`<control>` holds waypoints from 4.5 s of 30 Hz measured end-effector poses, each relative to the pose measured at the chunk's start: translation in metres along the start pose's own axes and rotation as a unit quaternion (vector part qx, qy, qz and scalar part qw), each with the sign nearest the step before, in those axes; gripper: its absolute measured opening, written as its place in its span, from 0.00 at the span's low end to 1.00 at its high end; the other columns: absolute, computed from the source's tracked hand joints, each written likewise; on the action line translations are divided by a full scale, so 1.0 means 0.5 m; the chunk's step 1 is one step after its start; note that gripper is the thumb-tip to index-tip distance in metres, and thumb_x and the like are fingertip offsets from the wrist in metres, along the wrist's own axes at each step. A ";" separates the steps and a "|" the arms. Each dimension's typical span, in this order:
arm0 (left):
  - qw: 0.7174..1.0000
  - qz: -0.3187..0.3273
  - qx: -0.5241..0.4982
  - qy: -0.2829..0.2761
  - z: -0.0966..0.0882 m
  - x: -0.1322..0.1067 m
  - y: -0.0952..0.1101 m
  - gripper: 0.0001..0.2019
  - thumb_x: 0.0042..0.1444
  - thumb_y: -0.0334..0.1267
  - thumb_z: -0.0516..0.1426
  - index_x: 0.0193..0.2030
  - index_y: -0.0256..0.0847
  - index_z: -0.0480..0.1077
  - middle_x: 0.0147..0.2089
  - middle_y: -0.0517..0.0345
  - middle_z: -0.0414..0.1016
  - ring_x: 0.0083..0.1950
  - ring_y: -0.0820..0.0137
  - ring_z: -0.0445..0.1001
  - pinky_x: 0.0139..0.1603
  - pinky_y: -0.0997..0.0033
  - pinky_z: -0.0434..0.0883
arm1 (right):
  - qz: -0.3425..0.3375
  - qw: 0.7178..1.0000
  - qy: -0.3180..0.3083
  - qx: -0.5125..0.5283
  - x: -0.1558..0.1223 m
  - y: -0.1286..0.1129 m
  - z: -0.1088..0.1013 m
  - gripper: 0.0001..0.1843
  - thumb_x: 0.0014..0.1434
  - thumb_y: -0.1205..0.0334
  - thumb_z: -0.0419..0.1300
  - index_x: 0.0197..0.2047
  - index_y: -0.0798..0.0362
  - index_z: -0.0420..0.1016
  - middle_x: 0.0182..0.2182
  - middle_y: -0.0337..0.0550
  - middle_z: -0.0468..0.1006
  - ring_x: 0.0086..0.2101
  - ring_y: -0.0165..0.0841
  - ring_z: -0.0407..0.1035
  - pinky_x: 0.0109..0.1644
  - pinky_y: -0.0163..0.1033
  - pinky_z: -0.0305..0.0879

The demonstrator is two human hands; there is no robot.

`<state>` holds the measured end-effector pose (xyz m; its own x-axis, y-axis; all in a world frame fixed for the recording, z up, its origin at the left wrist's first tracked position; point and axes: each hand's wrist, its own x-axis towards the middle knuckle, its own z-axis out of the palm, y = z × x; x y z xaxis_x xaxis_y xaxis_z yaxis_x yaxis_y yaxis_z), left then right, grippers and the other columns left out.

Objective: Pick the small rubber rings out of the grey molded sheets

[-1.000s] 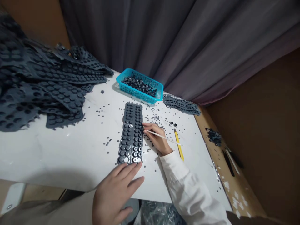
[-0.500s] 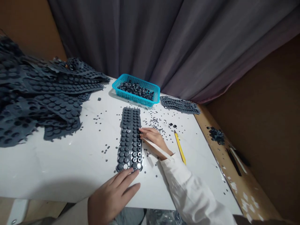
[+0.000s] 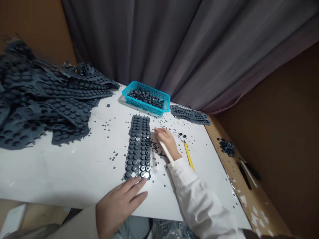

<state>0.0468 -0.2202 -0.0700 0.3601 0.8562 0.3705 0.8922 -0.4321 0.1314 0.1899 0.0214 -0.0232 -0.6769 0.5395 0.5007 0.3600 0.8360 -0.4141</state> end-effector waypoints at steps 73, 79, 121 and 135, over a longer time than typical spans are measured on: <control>0.994 0.021 -0.039 -0.099 -0.063 0.028 -0.002 0.23 0.53 0.31 0.56 0.57 0.45 0.64 0.66 0.59 0.61 0.63 0.60 0.59 0.61 0.61 0.60 | 0.013 0.995 -0.051 0.087 0.037 0.039 0.033 0.08 0.62 0.61 0.54 0.38 0.49 0.74 0.46 0.47 0.79 0.47 0.39 0.74 0.50 0.44 0.70; 0.991 0.022 -0.047 -0.122 -0.060 0.025 -0.002 0.27 0.50 0.31 0.58 0.59 0.45 0.62 0.67 0.58 0.57 0.64 0.60 0.57 0.62 0.60 0.60 | 0.089 0.992 0.047 0.072 0.051 0.056 0.015 0.09 0.62 0.59 0.53 0.39 0.50 0.74 0.46 0.48 0.79 0.49 0.40 0.73 0.50 0.45 0.70; 0.998 0.019 -0.041 -0.040 -0.069 0.031 -0.004 0.16 0.59 0.29 0.51 0.53 0.45 0.66 0.62 0.61 0.66 0.60 0.65 0.61 0.62 0.64 0.58 | 0.075 0.989 -0.011 0.130 0.060 0.067 0.039 0.09 0.57 0.56 0.59 0.37 0.51 0.76 0.46 0.50 0.79 0.45 0.40 0.75 0.48 0.45 0.70; 0.996 0.025 -0.046 -0.070 -0.067 0.028 -0.004 0.19 0.56 0.32 0.55 0.56 0.44 0.65 0.64 0.59 0.64 0.61 0.62 0.62 0.62 0.62 0.59 | -0.015 0.998 -0.028 -0.055 0.102 0.111 0.011 0.10 0.62 0.62 0.52 0.39 0.50 0.75 0.51 0.50 0.76 0.45 0.41 0.74 0.52 0.48 0.66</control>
<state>0.0409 -0.2169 -0.0345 0.4434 0.8614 0.2477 0.8460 -0.4935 0.2019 0.1721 0.0947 -0.0248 -0.7222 0.5100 0.4673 0.4046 0.8594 -0.3125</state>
